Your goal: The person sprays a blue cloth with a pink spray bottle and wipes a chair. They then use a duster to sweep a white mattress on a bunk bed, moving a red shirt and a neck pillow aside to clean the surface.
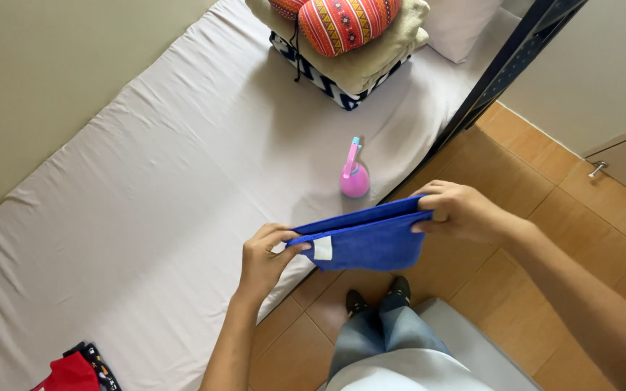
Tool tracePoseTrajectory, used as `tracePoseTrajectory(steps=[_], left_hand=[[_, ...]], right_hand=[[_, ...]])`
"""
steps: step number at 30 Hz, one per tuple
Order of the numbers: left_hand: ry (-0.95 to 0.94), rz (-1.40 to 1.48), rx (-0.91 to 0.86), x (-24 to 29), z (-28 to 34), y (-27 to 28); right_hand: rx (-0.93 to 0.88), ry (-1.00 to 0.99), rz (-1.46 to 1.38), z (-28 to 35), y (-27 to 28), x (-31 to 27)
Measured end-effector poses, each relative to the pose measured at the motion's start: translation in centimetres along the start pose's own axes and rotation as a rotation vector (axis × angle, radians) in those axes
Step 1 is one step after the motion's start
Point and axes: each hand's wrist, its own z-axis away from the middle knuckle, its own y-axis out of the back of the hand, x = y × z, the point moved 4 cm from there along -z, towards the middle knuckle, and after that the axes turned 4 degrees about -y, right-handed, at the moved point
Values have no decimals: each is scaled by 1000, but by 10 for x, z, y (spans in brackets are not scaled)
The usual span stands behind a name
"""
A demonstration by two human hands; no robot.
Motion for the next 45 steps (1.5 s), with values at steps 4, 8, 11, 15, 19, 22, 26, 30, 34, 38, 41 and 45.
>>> tracePoseTrajectory(steps=[4,8,11,15,19,22,26,30,34,38,41,45], left_hand=[[34,173,19,-13,-11,17],[227,1102,64,-3,-64,33],[397,1537,78,-88,-40,-29],[658,1108,-38,-105,9,-62],[817,1171,-48,-98,24,-55],[594,997,-105,-95,20,-34],[453,726,-50,-99,11,-9],[267,797,-45,-68,-8,1],[240,867,-77,-110,11,-11],[643,1181,-86,-100,29,-16],[717,1010,-28,-113,52,-37],[492,451,77,-107,59,-49]], right_hand=[[-146,-381,-272,1,12,28],[66,-225,-1275,-50,45,-11],[93,-434,-1454,-68,-10,23],[26,-922,-1165,-59,-79,49],[-74,-903,-1230,-62,-83,45],[-55,-658,-1125,-66,-64,47],[-119,-357,-1218,-68,-42,53],[-122,-313,-1165,-72,-38,49],[-92,-412,-935,-61,-73,97],[-179,-396,-744,-60,-100,87],[-125,-420,-573,-62,-128,117],[317,-450,101,-101,-129,147]])
